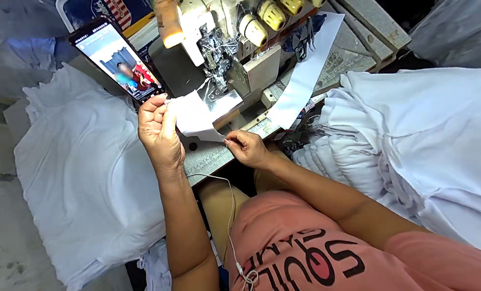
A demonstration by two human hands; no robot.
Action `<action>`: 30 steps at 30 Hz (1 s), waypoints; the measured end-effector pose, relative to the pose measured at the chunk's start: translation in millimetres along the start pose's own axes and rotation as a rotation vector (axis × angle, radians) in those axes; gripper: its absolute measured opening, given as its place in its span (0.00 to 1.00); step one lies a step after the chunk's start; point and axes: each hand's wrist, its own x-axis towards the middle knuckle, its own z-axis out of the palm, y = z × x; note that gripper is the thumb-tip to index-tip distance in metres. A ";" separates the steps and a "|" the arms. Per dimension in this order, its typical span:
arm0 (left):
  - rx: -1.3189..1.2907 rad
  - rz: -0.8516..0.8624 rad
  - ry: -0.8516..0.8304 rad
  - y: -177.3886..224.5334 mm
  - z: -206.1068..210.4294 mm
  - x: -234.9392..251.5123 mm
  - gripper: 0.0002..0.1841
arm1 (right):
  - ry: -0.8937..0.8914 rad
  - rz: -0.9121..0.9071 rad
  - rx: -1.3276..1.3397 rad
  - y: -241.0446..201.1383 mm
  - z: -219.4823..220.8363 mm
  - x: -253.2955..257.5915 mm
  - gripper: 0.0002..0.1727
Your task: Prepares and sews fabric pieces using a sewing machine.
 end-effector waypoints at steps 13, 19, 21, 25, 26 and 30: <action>0.344 0.098 0.125 -26.0 -10.1 17.7 0.16 | 0.618 0.221 -0.167 13.1 -99.2 71.5 0.13; 0.490 0.125 0.140 -20.9 -3.9 11.6 0.19 | 0.579 0.179 -0.396 33.8 -139.2 105.2 0.18; 0.516 0.154 0.159 -16.3 -3.0 8.4 0.19 | 0.566 0.121 -0.438 37.5 -141.7 109.6 0.14; 0.544 0.233 0.156 -9.6 -2.0 0.6 0.16 | 0.556 0.015 -0.491 46.1 -144.2 112.5 0.09; 0.544 0.239 0.150 -8.5 -1.1 -0.8 0.15 | 0.555 0.000 -0.480 48.7 -145.5 113.2 0.09; 0.546 0.287 0.096 -5.5 4.3 -4.9 0.14 | 0.604 0.072 -0.385 44.3 -161.2 109.3 0.14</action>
